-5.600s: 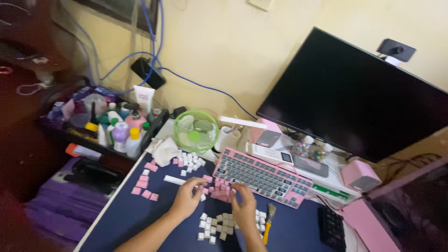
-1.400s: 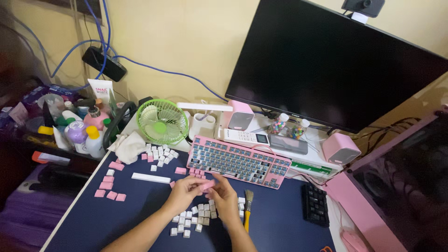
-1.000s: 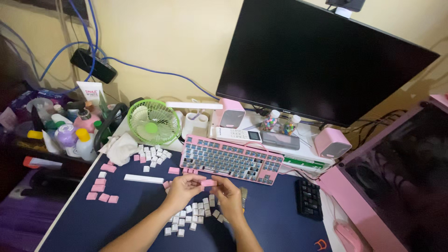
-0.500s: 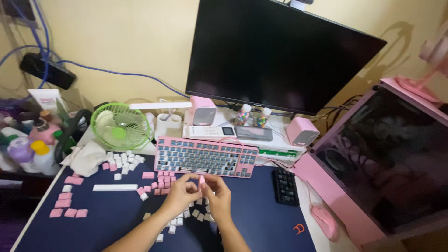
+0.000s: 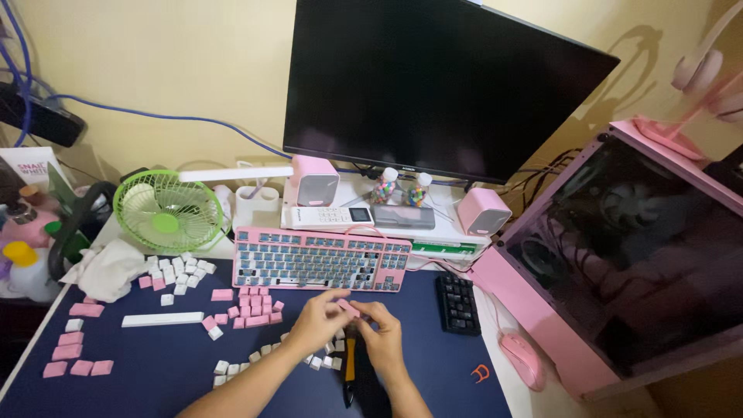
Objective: The person assembles a mechanical keyboard by inserting black keycaps into the switch plate one by one. The person handles the keycaps and the keyboard plate directly with their hands, placing each keycap into its corresponding switch position.
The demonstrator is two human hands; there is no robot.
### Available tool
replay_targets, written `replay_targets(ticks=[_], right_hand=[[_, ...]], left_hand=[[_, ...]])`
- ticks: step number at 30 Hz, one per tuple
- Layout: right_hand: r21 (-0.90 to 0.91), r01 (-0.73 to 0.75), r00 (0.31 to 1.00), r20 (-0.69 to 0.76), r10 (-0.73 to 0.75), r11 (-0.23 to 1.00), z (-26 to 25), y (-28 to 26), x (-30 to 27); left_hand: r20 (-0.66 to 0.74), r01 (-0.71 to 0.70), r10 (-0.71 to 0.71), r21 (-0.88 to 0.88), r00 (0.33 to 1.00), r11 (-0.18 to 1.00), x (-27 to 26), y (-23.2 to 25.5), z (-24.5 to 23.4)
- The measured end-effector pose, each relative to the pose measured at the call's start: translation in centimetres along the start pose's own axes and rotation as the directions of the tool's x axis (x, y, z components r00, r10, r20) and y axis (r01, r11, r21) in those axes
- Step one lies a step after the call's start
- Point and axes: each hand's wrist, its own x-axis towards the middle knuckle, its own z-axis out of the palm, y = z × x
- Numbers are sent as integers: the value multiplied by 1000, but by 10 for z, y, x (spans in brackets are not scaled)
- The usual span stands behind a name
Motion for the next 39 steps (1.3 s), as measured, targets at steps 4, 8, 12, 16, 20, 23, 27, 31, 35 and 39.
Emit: replay_targets(ticks=[4, 8, 12, 16, 20, 23, 27, 31, 35, 39], right_hand=[[41, -31, 999, 37, 30, 999, -8, 6, 1], [125, -103, 987, 134, 86, 987, -15, 16, 4], [19, -78, 995, 56, 77, 997, -11, 23, 15], [-308, 178, 981, -20, -193, 935, -13, 25, 24], [-461, 247, 954, -40, -299, 852, -12, 29, 30], [-513, 269, 945, -22, -325, 815, -13, 35, 34], [-631, 363, 890, 18, -455, 686, -14, 41, 46], [-676, 406, 871, 83, -485, 615, -18, 39, 55], [-686, 447, 842, 105, -530, 574, -20, 39, 62], [-700, 439, 844, 107, -526, 562, -18, 42, 67]], left_hand=[[12, 53, -52, -367, 999, 929, 28, -34, -1], [32, 100, -96, -447, 995, 889, 44, -50, -3], [26, 85, -83, -493, 996, 866, 52, -55, 2], [-45, -48, 36, -330, 998, 943, 66, -71, 8], [-108, -205, 206, 14, 973, 979, 83, -77, 16], [-157, -219, 247, 177, 956, 960, 84, -62, 23], [-191, -335, 398, 292, 897, 896, 70, -26, 25], [-188, -383, 567, 567, 802, 729, 46, -2, 20], [-46, -433, 636, 695, 770, 574, 42, 0, 11], [142, -479, 684, 813, 716, 332, 40, -1, 11]])
